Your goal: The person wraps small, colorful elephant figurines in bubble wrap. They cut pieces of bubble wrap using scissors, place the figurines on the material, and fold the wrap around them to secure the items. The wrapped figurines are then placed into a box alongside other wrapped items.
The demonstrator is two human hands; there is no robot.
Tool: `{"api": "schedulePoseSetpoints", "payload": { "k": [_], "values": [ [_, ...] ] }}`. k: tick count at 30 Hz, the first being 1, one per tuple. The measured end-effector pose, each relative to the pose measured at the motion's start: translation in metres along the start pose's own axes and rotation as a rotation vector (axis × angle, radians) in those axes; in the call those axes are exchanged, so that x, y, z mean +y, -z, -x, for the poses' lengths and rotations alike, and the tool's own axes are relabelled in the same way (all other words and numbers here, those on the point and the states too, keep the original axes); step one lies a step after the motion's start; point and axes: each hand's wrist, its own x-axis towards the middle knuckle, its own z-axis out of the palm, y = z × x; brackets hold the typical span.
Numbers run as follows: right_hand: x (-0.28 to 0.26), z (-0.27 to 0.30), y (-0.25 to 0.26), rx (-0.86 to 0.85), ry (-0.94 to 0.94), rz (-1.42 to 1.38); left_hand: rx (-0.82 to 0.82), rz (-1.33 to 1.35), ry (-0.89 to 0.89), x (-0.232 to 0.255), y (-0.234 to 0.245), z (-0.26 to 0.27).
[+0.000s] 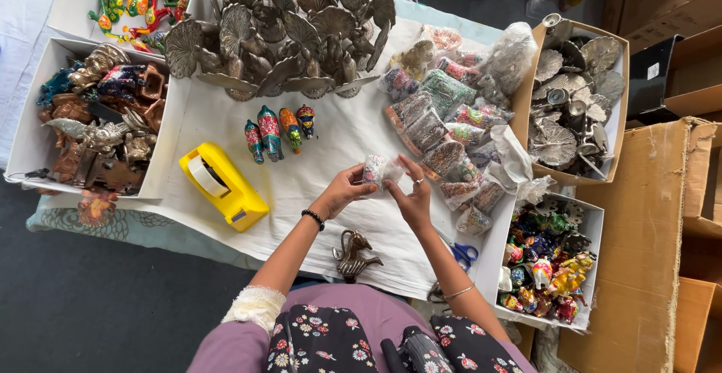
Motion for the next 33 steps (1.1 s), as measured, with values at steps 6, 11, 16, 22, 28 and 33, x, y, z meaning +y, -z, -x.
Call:
{"api": "schedulePoseSetpoints", "payload": {
  "k": [6,11,16,22,28,33],
  "values": [
    [-0.029,-0.012,-0.003,-0.096,-0.385,-0.506,0.105,0.017,-0.008,-0.003,-0.008,0.006],
    [-0.016,-0.003,-0.015,-0.127,-0.281,-0.094,0.242,0.033,-0.024,-0.036,-0.003,0.000],
    [-0.051,0.002,-0.066,-0.029,0.296,0.281,0.438,0.066,-0.085,-0.092,0.027,-0.001],
    [-0.063,0.014,-0.231,-0.584,0.135,-0.137,0.401,0.267,-0.205,-0.136,0.079,0.045],
    [-0.064,0.022,-0.306,-0.644,-0.404,-0.092,0.094,-0.461,-0.482,-0.190,0.169,0.076],
    [-0.067,0.037,-0.281,-0.502,-0.420,-0.673,0.090,-0.070,-0.491,-0.202,0.172,0.077]
  ]
}}
